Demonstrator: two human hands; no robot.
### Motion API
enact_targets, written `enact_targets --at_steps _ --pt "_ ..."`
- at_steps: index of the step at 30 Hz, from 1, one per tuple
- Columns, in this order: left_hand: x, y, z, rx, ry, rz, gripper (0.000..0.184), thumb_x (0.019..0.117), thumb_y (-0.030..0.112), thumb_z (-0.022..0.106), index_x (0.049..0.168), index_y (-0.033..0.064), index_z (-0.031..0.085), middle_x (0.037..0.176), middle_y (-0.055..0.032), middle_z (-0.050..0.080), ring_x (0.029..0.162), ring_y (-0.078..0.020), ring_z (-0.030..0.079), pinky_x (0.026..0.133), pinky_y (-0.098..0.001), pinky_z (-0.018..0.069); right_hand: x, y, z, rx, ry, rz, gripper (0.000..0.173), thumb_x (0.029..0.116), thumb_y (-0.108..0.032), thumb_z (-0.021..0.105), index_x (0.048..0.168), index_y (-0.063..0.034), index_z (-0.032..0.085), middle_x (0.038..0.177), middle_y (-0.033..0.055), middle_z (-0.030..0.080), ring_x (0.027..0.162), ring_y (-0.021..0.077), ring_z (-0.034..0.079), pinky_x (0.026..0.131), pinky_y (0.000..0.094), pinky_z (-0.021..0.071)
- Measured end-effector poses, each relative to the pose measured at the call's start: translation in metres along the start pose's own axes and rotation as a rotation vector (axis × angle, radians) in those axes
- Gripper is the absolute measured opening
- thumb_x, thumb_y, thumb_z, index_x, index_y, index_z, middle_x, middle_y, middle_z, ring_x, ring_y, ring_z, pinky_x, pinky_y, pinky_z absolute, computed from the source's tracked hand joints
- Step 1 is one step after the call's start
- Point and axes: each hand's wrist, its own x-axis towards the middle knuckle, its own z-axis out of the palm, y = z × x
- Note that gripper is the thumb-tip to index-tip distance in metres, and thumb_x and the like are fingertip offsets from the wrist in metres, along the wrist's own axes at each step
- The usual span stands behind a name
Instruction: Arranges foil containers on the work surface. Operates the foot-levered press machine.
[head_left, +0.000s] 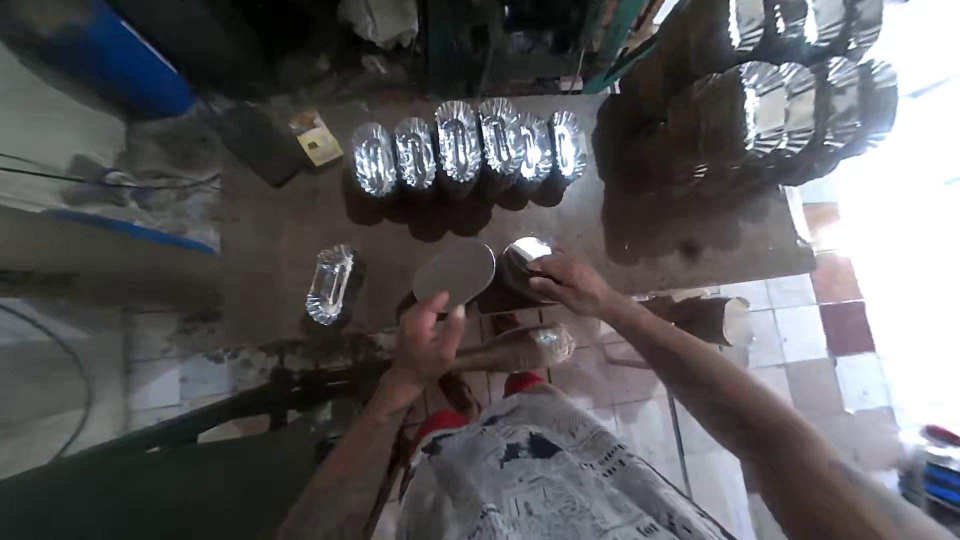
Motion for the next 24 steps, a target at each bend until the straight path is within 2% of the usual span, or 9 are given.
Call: enact_targets --at_steps 2,3,5,7,11,13,18,20,24 --pt "0.042 0.021 0.005 0.246 -0.253 -0.184 0.054 0.1015 0.038 0.059 0.132 -0.0058 0.060 0.119 -0.0277 0.065 0.106 -0.0371 0.067 0.091 -0.0549 0.0547 0.003 -0.007 -0.016 0.102 -0.047 0.029 0.032 0.1057 -0.017 0.053 0.119 0.0063 0.070 0.120 0.0174 0.071 0.126 0.0286 0.061 0.125 0.0466 0.0273" --pt "0.062 0.026 0.012 0.344 -0.400 -0.279 0.064 0.1003 0.047 0.061 0.140 -0.0022 0.055 0.130 -0.0290 0.060 0.114 -0.0420 0.064 0.096 -0.0609 0.0513 0.005 0.006 -0.013 0.126 -0.040 -0.011 0.033 0.1066 -0.019 0.051 0.119 0.0055 0.070 0.118 0.0165 0.072 0.124 0.0265 0.062 0.124 0.0449 0.0283" --pt "0.090 0.014 0.027 0.456 -0.645 -0.373 0.062 0.0944 0.048 0.070 0.136 0.0048 0.057 0.119 -0.0227 0.066 0.109 -0.0401 0.066 0.093 -0.0633 0.0519 0.007 0.040 0.000 0.161 0.012 -0.141 0.036 0.1073 -0.025 0.050 0.118 0.0017 0.071 0.114 0.0121 0.073 0.119 0.0201 0.064 0.124 0.0432 0.0291" --pt "0.104 -0.006 0.028 0.425 -0.826 -0.357 0.048 0.0922 0.035 0.075 0.130 0.0091 0.061 0.106 -0.0149 0.071 0.100 -0.0346 0.069 0.088 -0.0614 0.0543 0.008 0.048 0.002 0.179 -0.006 -0.159 0.037 0.1076 -0.027 0.050 0.120 0.0007 0.071 0.117 0.0113 0.073 0.122 0.0191 0.063 0.126 0.0440 0.0257" --pt "0.128 -0.023 0.004 0.053 -1.066 -0.333 0.037 0.0996 0.023 0.068 0.132 0.0074 0.062 0.112 -0.0108 0.070 0.098 -0.0197 0.068 0.091 -0.0435 0.0557 0.006 0.052 0.008 0.162 0.043 -0.156 0.032 0.1040 -0.029 0.058 0.113 -0.0027 0.073 0.111 0.0079 0.074 0.117 0.0183 0.065 0.125 0.0465 0.0281" --pt "0.135 -0.020 -0.002 -0.060 -1.101 -0.408 0.029 0.1013 0.017 0.064 0.127 0.0045 0.064 0.103 -0.0092 0.071 0.087 -0.0143 0.067 0.082 -0.0351 0.0561 0.005 0.049 0.018 0.095 0.105 -0.177 0.030 0.0962 -0.025 0.069 0.114 -0.0016 0.073 0.110 0.0109 0.074 0.113 0.0236 0.068 0.123 0.0518 0.0316" --pt "0.133 -0.020 0.000 -0.070 -1.067 -0.460 0.023 0.0993 0.015 0.067 0.120 0.0047 0.067 0.092 -0.0085 0.070 0.071 -0.0136 0.063 0.067 -0.0322 0.0550 -0.005 -0.002 -0.007 -0.098 0.407 -0.138 0.014 0.0891 -0.007 0.068 0.099 0.0011 0.075 0.097 0.0137 0.076 0.097 0.0288 0.074 0.106 0.0497 0.0527" --pt "0.131 -0.012 0.004 0.085 -1.043 -0.431 0.036 0.0949 0.020 0.074 0.127 0.0071 0.064 0.106 -0.0116 0.070 0.088 -0.0208 0.067 0.081 -0.0427 0.0571 -0.007 -0.035 -0.034 -0.156 0.449 -0.085 0.017 0.0902 -0.006 0.065 0.102 0.0007 0.075 0.097 0.0138 0.075 0.091 0.0289 0.071 0.085 0.0439 0.0588" --pt "0.128 -0.018 0.013 0.243 -1.003 -0.301 0.048 0.0866 0.027 0.083 0.126 0.0068 0.064 0.112 -0.0153 0.070 0.099 -0.0281 0.069 0.090 -0.0529 0.0565 0.002 -0.041 -0.019 -0.101 0.169 0.110 0.031 0.0957 -0.004 0.062 0.126 -0.0007 0.066 0.124 0.0192 0.067 0.119 0.0374 0.062 0.102 0.0536 0.0518"
